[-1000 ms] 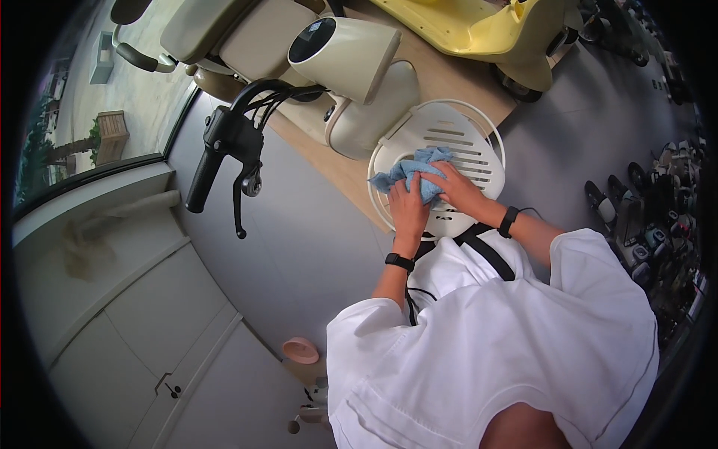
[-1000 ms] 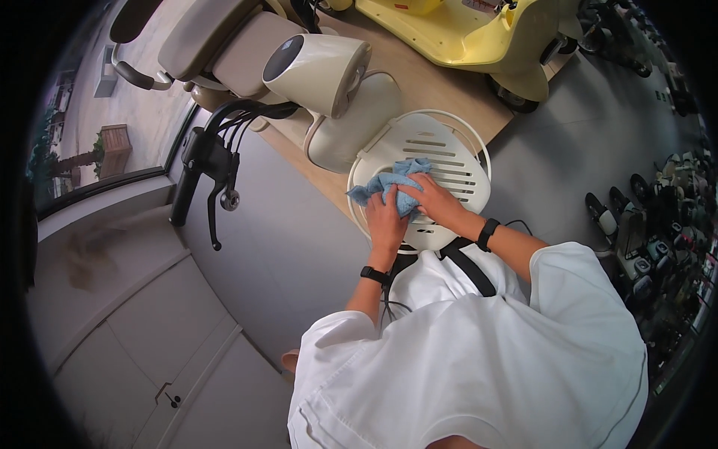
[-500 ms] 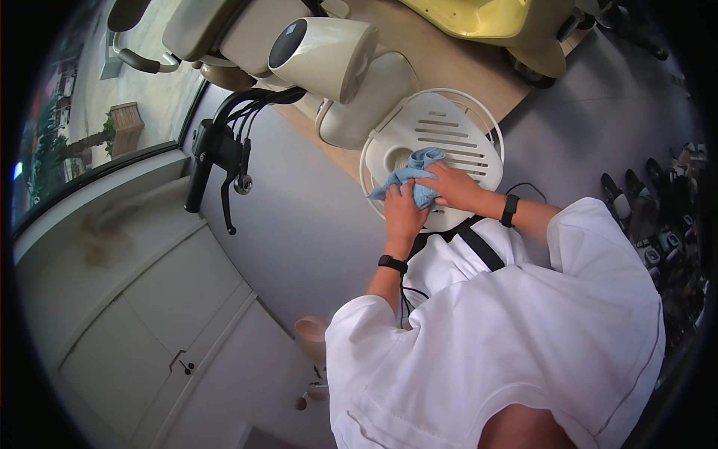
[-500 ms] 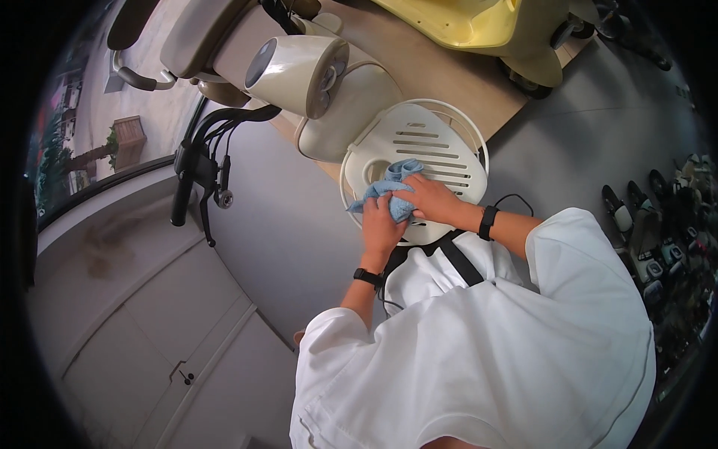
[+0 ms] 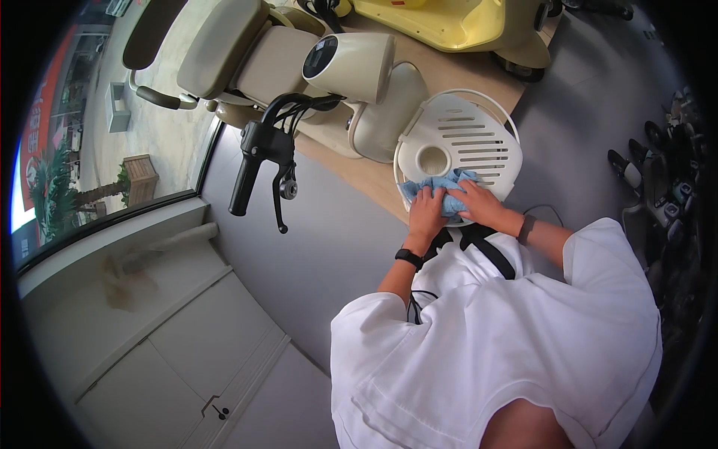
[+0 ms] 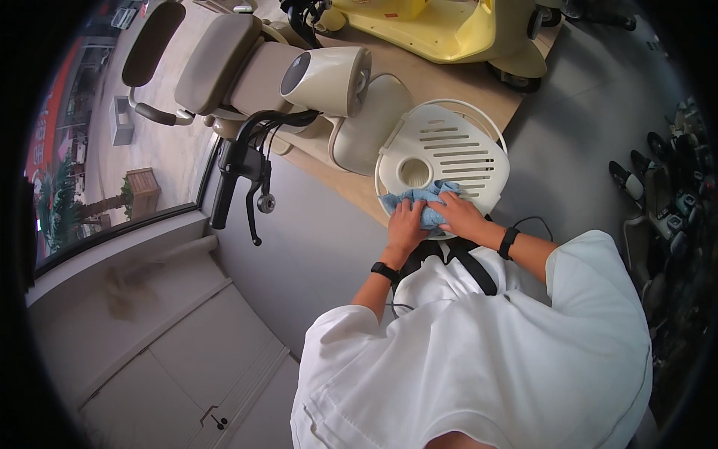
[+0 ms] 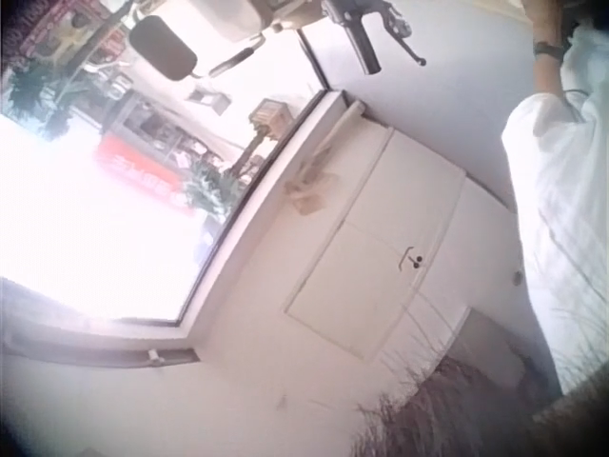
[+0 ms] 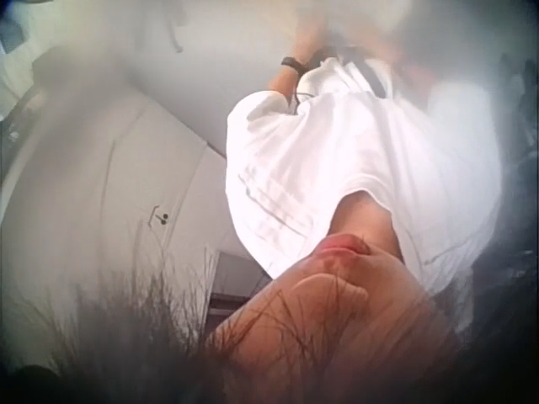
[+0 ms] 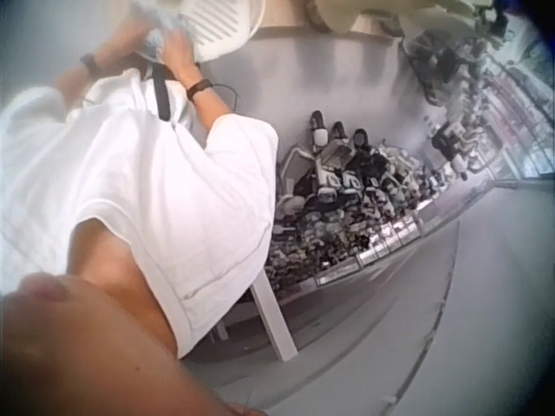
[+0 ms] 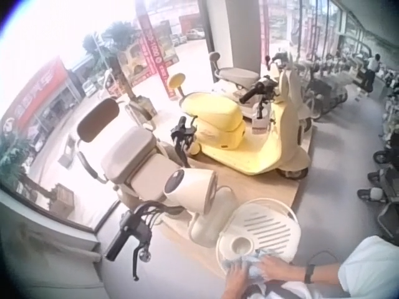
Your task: The person wipes down the seat, headrest, and other exterior panels of a small electric scooter using a blue cloth.
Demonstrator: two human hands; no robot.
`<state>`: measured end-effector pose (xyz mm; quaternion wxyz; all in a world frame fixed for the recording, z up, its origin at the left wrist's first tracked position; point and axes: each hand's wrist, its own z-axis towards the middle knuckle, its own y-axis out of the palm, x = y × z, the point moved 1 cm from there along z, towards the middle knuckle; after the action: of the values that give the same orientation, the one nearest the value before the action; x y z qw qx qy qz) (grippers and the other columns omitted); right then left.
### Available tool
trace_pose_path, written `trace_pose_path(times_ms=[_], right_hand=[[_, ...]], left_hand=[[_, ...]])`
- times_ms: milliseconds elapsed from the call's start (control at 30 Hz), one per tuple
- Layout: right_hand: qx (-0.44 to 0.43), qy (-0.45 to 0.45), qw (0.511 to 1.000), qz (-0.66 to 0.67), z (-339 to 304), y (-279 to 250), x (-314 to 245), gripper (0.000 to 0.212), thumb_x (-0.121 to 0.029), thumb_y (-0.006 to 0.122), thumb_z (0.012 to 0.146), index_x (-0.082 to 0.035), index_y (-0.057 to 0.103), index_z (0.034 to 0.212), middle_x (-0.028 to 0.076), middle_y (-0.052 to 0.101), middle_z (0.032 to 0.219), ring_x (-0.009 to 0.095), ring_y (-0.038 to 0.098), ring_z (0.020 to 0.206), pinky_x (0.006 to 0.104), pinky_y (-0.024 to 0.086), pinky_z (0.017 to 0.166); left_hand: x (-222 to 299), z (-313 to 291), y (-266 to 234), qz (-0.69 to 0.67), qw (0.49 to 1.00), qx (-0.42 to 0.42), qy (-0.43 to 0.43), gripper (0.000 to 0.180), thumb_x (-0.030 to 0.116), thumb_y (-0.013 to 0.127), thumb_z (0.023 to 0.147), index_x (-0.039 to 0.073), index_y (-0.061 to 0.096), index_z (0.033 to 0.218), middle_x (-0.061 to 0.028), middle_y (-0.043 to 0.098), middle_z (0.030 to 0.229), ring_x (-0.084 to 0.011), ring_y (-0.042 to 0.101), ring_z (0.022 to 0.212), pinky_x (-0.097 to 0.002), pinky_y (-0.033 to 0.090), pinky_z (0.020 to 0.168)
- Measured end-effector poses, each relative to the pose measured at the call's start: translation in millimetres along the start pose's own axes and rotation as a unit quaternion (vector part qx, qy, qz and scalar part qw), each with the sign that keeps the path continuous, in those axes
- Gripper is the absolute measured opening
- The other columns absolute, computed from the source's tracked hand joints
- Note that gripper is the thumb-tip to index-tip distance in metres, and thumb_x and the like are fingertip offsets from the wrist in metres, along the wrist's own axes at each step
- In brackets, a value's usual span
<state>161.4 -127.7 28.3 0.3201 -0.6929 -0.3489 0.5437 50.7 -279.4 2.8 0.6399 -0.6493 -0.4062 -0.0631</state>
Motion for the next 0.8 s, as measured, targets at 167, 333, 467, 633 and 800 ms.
trace_pose_path(times_ms=[167, 333, 467, 633, 800], right_hand=[[0.045, -0.009, 0.999, -0.011, 40.2, 16.2, -35.2, 0.066, -0.011, 0.081, 0.069, -0.012, 0.053, 0.129, 0.013, 0.050, 0.122, 0.033, 0.053, 0.117, 0.0415, 0.054, 0.087], [-0.034, 0.032, 0.999, -0.015, 8.2, 15.3, -31.6, 0.064, -0.014, 0.081, 0.068, -0.012, 0.055, 0.127, 0.013, 0.051, 0.121, 0.032, 0.053, 0.117, 0.0411, 0.054, 0.088], [-0.037, 0.036, 0.998, -0.028, -44.7, 16.8, -25.7, 0.063, -0.018, 0.082, 0.068, -0.012, 0.055, 0.124, 0.012, 0.052, 0.117, 0.032, 0.053, 0.114, 0.0418, 0.054, 0.086], [-0.009, 0.040, 0.999, -0.005, -48.2, 19.8, -23.7, 0.060, -0.019, 0.082, 0.068, -0.011, 0.056, 0.122, 0.012, 0.052, 0.114, 0.032, 0.053, 0.113, 0.0419, 0.053, 0.085], [0.006, 0.031, 0.998, 0.048, -21.0, 28.9, -24.7, 0.065, -0.020, 0.083, 0.068, -0.011, 0.055, 0.126, 0.014, 0.053, 0.114, 0.034, 0.055, 0.111, 0.0423, 0.051, 0.089]], left_hand=[[-33.5, -13.4, -14.5, 0.004, 0.994, 0.091, -0.066, 0.065, 0.014, 0.083, 0.061, 0.012, 0.055, 0.120, -0.0142, 0.056, 0.108, -0.0362, 0.057, 0.102, -0.0447, 0.049, 0.084], [-17.9, -23.8, 5.1, 0.004, 0.998, 0.041, -0.045, 0.065, 0.018, 0.084, 0.061, 0.010, 0.054, 0.118, -0.0157, 0.055, 0.108, -0.0376, 0.057, 0.101, -0.0452, 0.050, 0.085], [2.0, -37.6, 36.6, -0.025, 0.998, -0.038, 0.031, 0.070, 0.021, 0.086, 0.059, 0.011, 0.052, 0.119, -0.0162, 0.054, 0.108, -0.0371, 0.057, 0.101, -0.0451, 0.050, 0.086], [0.6, -34.0, 35.0, -0.013, 0.997, -0.068, 0.035, 0.071, 0.020, 0.085, 0.058, 0.012, 0.050, 0.119, -0.0158, 0.054, 0.112, -0.0369, 0.058, 0.104, -0.0448, 0.051, 0.086], [-3.4, -28.2, -7.7, 0.019, 0.998, -0.062, -0.009, 0.066, 0.019, 0.084, 0.060, 0.016, 0.054, 0.119, -0.0128, 0.056, 0.110, -0.0352, 0.059, 0.104, -0.0451, 0.051, 0.086]])
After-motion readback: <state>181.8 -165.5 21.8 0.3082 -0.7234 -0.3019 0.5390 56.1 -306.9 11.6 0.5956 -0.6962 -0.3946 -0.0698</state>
